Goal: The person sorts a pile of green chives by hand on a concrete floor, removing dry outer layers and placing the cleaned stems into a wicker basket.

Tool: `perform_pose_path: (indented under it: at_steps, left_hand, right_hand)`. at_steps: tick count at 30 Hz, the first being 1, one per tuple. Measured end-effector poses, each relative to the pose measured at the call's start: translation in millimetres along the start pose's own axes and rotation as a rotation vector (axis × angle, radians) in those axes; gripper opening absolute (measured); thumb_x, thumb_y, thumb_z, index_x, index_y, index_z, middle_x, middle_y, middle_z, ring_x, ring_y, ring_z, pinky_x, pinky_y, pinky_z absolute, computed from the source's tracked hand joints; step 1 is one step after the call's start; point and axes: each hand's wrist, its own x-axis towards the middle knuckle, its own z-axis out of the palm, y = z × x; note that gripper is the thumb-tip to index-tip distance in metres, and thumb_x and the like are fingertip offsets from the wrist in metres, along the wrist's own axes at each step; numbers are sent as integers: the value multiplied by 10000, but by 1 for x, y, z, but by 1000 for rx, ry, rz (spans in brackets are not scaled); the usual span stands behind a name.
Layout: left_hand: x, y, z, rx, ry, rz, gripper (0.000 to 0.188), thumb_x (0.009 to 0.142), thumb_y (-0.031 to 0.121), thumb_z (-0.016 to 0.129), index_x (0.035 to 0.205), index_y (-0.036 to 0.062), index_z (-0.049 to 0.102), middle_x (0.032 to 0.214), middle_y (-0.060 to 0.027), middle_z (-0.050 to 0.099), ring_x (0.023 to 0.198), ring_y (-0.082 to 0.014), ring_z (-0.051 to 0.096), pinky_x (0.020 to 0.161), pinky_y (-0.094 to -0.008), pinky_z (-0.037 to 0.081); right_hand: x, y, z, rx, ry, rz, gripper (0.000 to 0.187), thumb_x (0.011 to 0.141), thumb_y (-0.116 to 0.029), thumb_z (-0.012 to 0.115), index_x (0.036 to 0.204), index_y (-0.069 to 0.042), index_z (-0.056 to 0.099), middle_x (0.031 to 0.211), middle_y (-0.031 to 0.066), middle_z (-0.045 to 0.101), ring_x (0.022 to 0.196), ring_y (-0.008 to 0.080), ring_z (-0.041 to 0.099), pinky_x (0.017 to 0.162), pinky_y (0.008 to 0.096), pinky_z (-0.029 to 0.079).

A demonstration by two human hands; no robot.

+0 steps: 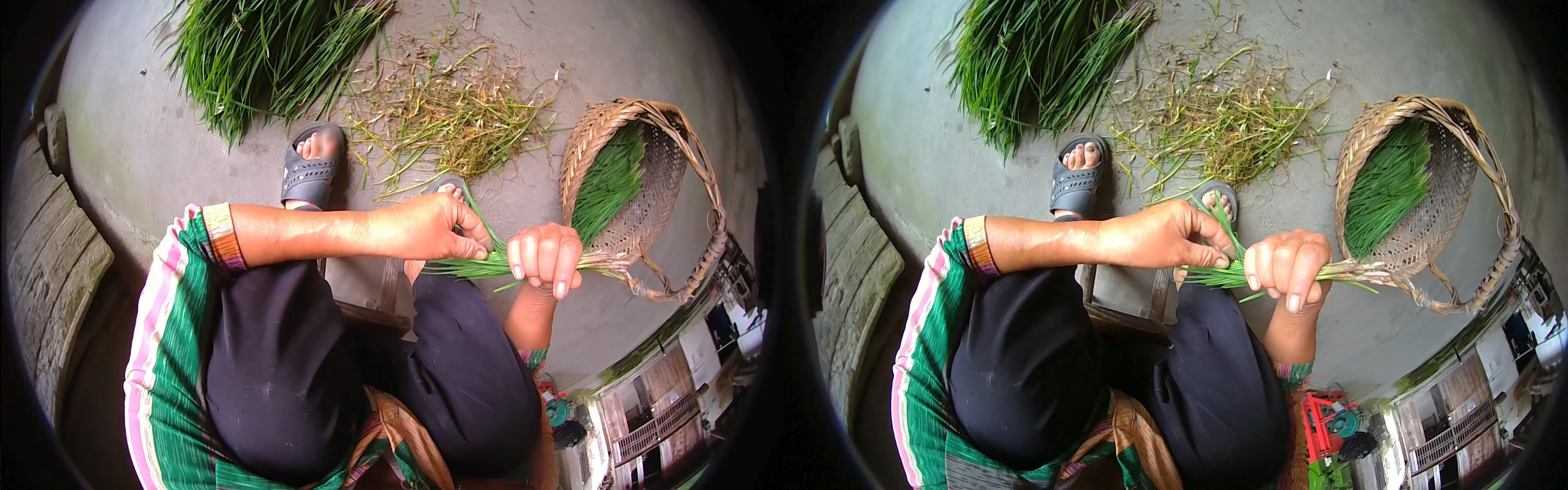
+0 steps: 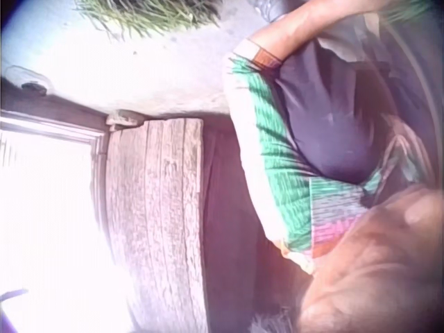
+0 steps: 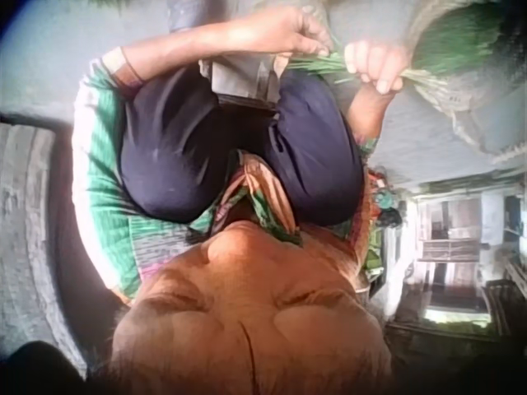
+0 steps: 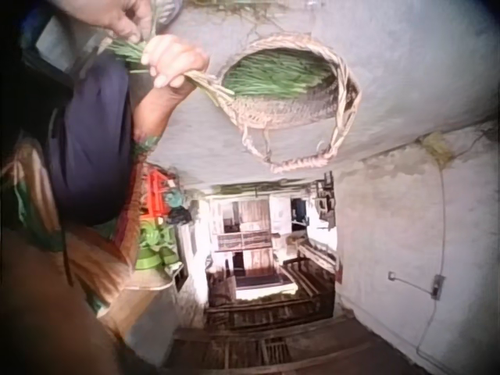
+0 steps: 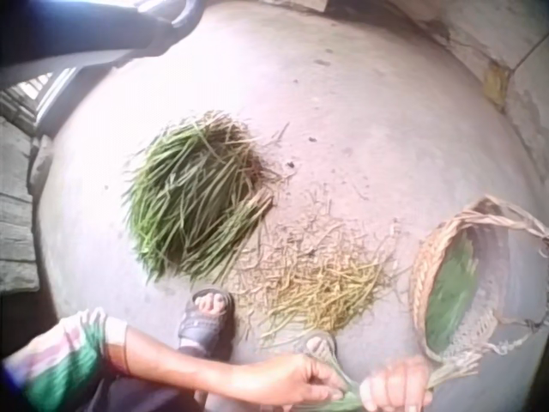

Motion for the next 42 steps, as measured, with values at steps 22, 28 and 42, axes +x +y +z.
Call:
perform_pose_path:
  at_steps: [22, 28, 42]
  left_hand:
    - [3, 1, -7, 29, 106, -31, 84, 796, 110, 588, 811, 43, 637, 691, -1, 627, 632, -51, 561, 578, -248, 468]
    - [0, 2, -8, 462, 201, 212, 52, 736, 115, 596, 732, 64, 606, 597, -84, 579, 500, -186, 565, 518, -309, 457]
    - [-4, -35, -160, 1115, 728, 11, 175, 764, 266, 641, 844, 112, 661, 842, -118, 641, 774, -297, 627, 685, -394, 503]
  right_hand:
    - [-8, 15, 1, -68, 257, 143, 294, 844, -303, 617, 690, -58, 563, 579, -2, 487, 526, 113, 417, 514, 278, 387]
    - [-5, 24, 5, -90, 349, 177, 257, 859, -261, 602, 697, -87, 505, 553, -32, 393, 502, 87, 382, 514, 251, 376]
    - [2, 48, 11, 56, 651, 324, 206, 879, -266, 583, 843, -66, 549, 602, -25, 416, 559, 80, 408, 553, 236, 376]
